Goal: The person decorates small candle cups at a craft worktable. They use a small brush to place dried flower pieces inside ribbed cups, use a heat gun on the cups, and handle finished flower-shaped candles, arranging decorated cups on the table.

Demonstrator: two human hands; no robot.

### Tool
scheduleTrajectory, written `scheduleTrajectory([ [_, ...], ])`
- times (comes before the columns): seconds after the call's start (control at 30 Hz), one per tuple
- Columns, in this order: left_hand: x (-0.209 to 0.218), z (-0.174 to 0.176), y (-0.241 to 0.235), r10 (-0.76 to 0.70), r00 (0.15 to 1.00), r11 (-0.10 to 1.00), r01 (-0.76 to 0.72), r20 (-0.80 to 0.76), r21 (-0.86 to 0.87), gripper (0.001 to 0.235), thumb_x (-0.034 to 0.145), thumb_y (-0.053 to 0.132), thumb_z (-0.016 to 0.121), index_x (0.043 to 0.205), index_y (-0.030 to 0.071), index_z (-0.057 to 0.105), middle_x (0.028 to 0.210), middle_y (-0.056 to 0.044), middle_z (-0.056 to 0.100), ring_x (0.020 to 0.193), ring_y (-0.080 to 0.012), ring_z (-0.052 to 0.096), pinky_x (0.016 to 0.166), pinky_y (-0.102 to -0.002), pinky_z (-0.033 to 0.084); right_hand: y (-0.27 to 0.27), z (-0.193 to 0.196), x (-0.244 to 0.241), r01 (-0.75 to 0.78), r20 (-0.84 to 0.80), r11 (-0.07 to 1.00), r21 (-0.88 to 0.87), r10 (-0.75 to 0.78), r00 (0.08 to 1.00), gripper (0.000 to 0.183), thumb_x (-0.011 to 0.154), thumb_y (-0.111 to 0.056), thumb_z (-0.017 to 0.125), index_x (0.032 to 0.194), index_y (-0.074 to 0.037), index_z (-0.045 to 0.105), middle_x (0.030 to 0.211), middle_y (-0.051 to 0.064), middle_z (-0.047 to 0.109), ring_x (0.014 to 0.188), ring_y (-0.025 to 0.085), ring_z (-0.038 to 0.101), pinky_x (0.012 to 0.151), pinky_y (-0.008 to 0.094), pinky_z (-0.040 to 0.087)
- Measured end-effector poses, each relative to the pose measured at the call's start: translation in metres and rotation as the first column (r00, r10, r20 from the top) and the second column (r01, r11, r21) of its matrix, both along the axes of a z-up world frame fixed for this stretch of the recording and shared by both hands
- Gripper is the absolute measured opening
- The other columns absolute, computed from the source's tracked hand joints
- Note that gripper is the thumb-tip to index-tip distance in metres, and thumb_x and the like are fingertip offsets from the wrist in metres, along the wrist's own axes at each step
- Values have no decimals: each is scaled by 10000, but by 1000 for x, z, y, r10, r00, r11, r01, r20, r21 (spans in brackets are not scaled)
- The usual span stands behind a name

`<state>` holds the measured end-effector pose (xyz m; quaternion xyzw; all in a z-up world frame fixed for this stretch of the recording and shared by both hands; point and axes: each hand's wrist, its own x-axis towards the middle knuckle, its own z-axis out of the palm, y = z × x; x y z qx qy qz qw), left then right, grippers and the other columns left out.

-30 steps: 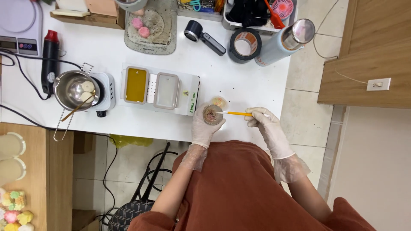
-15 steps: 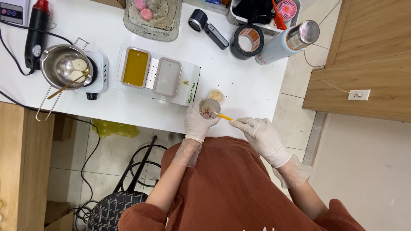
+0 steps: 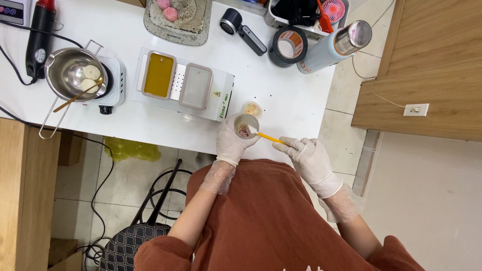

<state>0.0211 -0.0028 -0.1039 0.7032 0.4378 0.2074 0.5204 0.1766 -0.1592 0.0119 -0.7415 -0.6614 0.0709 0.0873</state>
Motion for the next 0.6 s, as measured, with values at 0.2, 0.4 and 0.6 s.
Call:
scheduleTrajectory([
  [0.2,-8,-3,1,2,996,998,3,-90,55,665,555,316,990,1091,83,672,1045,-88,682,987,-253,649,868,-379,562,-6,16,11,8,-28,995,-103,-11,1000,418,797,-10,666,1114,-259,776,1171,-43,757,664,205,632,631,342,548],
  [0.4,-12,-4,-3,25,995,1000,-24,-93,16,704,593,350,976,1161,102,641,1107,-88,655,1043,-245,648,908,-369,553,7,15,-10,312,-543,944,-105,-317,777,304,950,-119,656,1213,-237,750,1105,-49,788,835,94,670,736,271,567],
  [0.6,-17,-10,0,19,997,999,-21,-70,-25,704,622,358,963,1187,103,629,1129,-73,664,1065,-231,659,921,-351,560,21,13,-7,501,-493,570,-651,-820,293,274,977,-221,644,1213,-181,779,988,-42,792,677,59,513,645,245,476],
])
